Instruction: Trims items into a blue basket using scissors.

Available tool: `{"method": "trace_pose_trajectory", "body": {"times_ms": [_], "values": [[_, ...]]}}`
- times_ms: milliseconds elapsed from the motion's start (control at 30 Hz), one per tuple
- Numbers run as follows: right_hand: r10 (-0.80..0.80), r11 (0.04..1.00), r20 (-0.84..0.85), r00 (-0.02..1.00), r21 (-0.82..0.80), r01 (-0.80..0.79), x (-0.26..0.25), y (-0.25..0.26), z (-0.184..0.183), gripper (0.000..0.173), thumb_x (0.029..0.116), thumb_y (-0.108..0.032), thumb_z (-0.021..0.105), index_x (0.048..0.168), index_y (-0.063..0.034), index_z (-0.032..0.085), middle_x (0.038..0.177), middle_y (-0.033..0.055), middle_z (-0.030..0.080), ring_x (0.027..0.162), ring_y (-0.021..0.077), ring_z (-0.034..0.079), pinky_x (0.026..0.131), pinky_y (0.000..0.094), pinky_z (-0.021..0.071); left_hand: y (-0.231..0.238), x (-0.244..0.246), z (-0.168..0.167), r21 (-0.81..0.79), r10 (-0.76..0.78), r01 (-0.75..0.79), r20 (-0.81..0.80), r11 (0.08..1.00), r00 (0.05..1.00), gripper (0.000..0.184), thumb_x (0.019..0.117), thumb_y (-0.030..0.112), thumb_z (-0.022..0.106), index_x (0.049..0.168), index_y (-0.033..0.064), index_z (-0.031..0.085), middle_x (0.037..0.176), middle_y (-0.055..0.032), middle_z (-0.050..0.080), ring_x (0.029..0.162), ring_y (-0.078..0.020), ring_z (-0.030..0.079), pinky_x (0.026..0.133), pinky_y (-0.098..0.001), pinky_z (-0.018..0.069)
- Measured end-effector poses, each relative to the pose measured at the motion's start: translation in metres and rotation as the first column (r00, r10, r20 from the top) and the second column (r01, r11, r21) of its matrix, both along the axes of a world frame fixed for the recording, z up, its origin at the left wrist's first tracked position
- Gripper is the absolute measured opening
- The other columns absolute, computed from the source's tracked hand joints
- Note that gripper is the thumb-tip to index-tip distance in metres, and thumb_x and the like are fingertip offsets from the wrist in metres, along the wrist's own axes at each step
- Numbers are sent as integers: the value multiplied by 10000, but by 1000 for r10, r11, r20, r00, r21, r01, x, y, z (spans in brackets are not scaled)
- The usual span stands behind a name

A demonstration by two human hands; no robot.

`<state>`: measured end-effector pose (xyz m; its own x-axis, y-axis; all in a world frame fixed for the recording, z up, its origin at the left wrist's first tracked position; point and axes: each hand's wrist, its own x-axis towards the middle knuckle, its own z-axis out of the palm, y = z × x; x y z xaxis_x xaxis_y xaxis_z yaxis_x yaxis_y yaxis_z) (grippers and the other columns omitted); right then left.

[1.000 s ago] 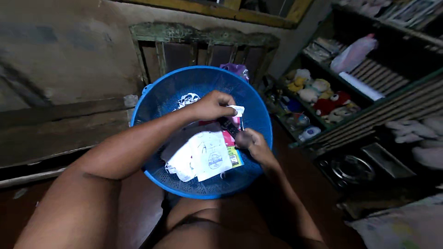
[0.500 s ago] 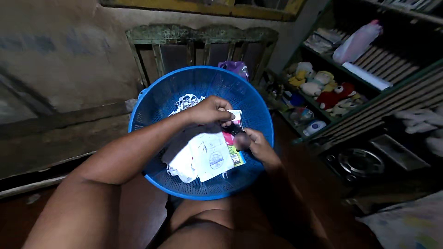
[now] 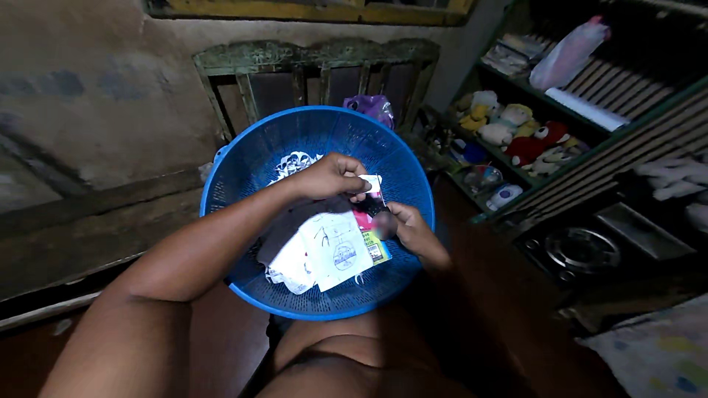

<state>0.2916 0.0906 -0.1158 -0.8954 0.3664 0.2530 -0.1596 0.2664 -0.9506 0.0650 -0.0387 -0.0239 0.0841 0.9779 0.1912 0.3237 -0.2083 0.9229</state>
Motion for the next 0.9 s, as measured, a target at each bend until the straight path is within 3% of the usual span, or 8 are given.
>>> {"method": "trace_pose_trajectory", "body": {"times_ms": [233,500,700,900], "values": [[-42,999,55,998,-1,43,1,-2,2,236,1043,-187,591,912,-3,660,819,69,686,670,128,653,632,290,585,2,-2,-3,-5,17,-17,-29,1000,999,150,1013,120,646,954,-9,695,825,-94,728,734,-155,699,709,-306,599],[8,1000,24,1000,-24,-7,0,-1,0,309,1064,-281,539,977,-11,660,826,53,661,731,148,662,701,320,597,4,3,-2,9,195,-198,139,980,971,182,1026,160,640,1034,-19,673,893,-117,740,786,-192,727,758,-352,626],[65,998,-15,998,-6,-65,0,1,-3,327,1063,-304,536,963,-18,658,807,31,652,721,134,660,689,313,595,6,11,-6,6,158,-161,151,987,976,179,1024,154,642,1032,-22,674,889,-121,737,783,-194,722,760,-353,623],[11,1000,-7,1000,-28,-11,0,0,2,317,1078,-272,518,988,-4,661,817,54,652,721,150,656,689,320,592,7,15,-11,16,110,-111,80,994,991,174,1036,137,619,1022,-27,674,890,-120,746,805,-199,732,778,-361,622]]}}
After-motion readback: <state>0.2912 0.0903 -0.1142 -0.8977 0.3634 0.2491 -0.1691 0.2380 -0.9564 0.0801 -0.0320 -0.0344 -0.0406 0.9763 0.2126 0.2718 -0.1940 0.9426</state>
